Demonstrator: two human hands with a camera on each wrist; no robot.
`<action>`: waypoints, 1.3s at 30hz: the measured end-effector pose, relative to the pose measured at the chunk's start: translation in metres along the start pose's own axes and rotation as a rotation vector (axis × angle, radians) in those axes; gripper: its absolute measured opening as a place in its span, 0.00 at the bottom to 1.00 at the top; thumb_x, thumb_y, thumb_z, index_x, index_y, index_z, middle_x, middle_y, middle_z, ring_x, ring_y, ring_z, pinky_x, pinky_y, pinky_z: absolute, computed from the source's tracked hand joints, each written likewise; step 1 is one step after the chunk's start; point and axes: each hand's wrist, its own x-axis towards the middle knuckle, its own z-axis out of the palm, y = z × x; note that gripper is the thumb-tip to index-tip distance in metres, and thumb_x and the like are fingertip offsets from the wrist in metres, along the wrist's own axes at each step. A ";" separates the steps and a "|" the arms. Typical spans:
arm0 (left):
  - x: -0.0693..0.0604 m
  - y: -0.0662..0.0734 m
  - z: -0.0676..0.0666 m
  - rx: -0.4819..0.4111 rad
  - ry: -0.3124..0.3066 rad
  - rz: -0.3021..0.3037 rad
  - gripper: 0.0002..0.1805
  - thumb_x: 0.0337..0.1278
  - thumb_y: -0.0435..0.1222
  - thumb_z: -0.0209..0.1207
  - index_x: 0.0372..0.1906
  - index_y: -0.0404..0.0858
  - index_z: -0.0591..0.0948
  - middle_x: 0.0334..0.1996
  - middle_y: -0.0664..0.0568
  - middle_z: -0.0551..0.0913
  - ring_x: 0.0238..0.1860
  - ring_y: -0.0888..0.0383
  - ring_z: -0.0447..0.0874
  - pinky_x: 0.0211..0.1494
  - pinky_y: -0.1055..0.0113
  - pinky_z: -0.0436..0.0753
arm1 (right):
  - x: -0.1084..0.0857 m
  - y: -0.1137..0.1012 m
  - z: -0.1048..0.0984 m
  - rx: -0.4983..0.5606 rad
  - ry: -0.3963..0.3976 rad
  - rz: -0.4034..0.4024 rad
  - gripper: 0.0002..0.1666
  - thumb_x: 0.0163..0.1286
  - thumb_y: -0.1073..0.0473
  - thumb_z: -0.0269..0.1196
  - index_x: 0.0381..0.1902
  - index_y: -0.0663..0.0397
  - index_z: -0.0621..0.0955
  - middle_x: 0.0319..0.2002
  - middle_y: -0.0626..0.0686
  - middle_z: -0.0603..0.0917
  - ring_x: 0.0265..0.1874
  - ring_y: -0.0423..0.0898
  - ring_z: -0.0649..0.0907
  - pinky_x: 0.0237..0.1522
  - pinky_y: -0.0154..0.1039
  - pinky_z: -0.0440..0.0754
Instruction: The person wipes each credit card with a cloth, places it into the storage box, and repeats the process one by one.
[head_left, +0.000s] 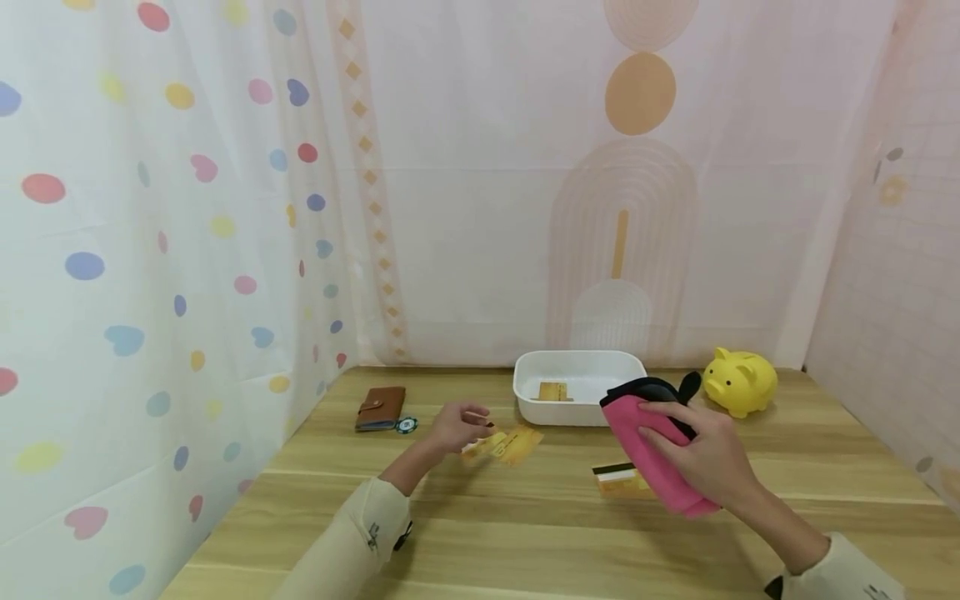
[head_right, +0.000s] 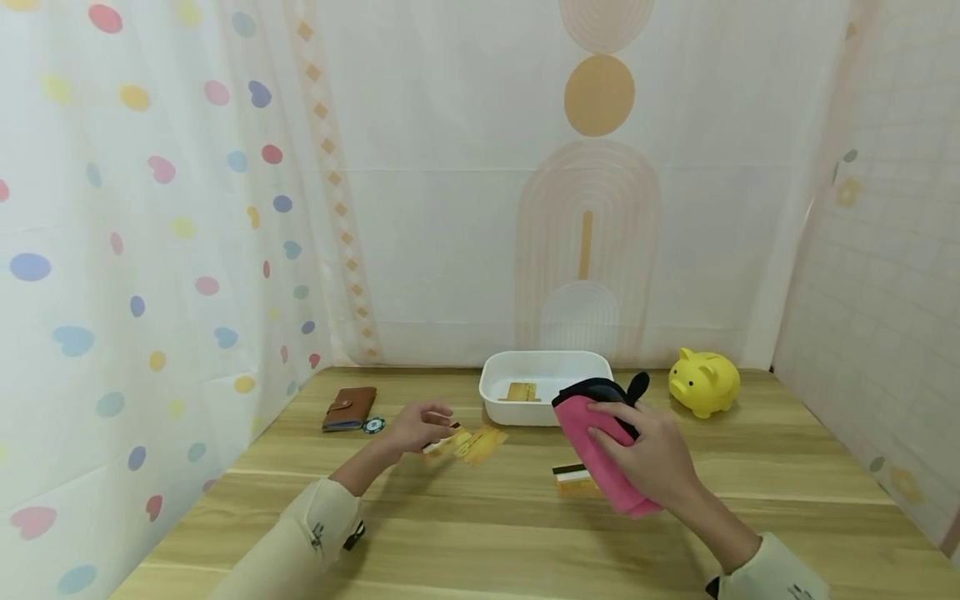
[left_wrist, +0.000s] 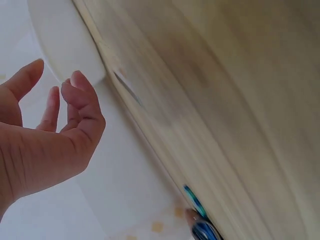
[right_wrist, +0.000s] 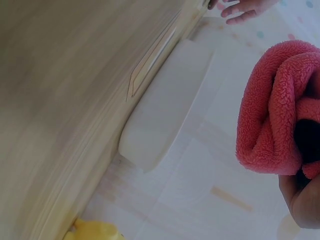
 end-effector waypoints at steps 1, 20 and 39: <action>-0.001 -0.002 -0.003 0.009 0.001 0.005 0.18 0.55 0.27 0.67 0.51 0.25 0.80 0.39 0.42 0.85 0.37 0.51 0.84 0.31 0.66 0.81 | 0.000 0.000 0.001 0.001 0.000 -0.004 0.21 0.48 0.68 0.78 0.41 0.47 0.89 0.36 0.47 0.89 0.23 0.35 0.70 0.19 0.25 0.65; -0.001 -0.019 -0.033 0.073 -0.067 -0.210 0.28 0.52 0.32 0.72 0.59 0.33 0.78 0.56 0.36 0.81 0.14 0.61 0.54 0.20 0.67 0.59 | 0.008 -0.006 0.003 0.011 -0.013 -0.030 0.21 0.47 0.69 0.78 0.40 0.48 0.89 0.34 0.50 0.89 0.21 0.35 0.69 0.19 0.24 0.65; -0.005 -0.021 -0.026 0.216 -0.109 -0.189 0.32 0.45 0.37 0.76 0.57 0.34 0.78 0.52 0.42 0.78 0.19 0.59 0.56 0.23 0.66 0.64 | -0.003 0.001 0.006 -0.029 -0.041 -0.048 0.22 0.46 0.68 0.79 0.40 0.45 0.89 0.37 0.49 0.89 0.24 0.35 0.71 0.21 0.23 0.64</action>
